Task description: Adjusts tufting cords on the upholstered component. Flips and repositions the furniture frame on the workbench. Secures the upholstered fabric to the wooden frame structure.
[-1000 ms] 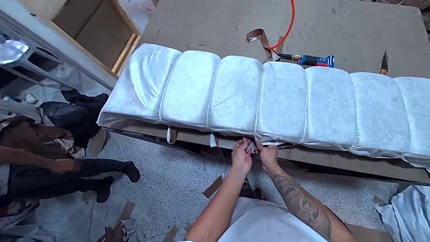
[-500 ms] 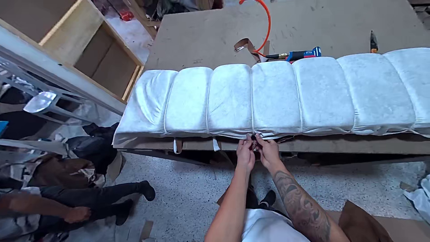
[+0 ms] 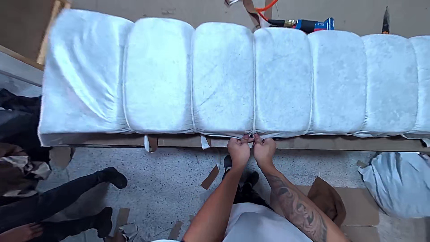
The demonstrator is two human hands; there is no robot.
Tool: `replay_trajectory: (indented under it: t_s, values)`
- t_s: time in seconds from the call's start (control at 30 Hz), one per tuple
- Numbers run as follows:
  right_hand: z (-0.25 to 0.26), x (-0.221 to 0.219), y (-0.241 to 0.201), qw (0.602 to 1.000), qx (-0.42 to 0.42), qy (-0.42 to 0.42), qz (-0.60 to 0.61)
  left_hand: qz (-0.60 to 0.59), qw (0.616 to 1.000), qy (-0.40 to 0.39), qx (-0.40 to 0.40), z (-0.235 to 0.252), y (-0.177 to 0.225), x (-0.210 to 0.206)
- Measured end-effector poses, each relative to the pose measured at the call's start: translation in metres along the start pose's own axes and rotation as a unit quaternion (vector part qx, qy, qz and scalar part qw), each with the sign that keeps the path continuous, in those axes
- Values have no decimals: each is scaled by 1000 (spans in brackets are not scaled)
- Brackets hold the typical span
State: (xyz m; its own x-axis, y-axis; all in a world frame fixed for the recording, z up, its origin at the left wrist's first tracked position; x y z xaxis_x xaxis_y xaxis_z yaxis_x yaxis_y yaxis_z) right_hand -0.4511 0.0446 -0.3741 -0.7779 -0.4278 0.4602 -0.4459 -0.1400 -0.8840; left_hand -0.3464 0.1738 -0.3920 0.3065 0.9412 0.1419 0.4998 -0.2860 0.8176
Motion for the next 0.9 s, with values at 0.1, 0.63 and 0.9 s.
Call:
replay_trajectory:
  t_s: [0.1,0.63,0.9]
  values:
    - [-2,-2,9,1000,-10,-12,-27,93,995,35,5,1,-1,5]
    - [15,80,33,861,-222,63,453,-319,922,-87,201,10,14,38]
    - [85,206,62,744,-181,227,602,-472,862,-56,176,21,47,75]
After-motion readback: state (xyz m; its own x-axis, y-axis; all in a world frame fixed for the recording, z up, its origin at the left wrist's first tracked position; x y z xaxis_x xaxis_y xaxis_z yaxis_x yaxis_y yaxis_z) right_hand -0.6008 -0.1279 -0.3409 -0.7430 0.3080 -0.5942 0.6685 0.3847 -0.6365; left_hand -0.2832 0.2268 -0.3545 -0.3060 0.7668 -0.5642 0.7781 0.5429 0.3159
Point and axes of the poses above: each hand's wrist, its own z-axis towards the middle knuckle, its own x-axis out of the back of the hand, y = z × x, the point moved 10 cm from there along z, towards the middle knuckle, and after that the axes turned 9 degrees about x, right-handed, at the moved point
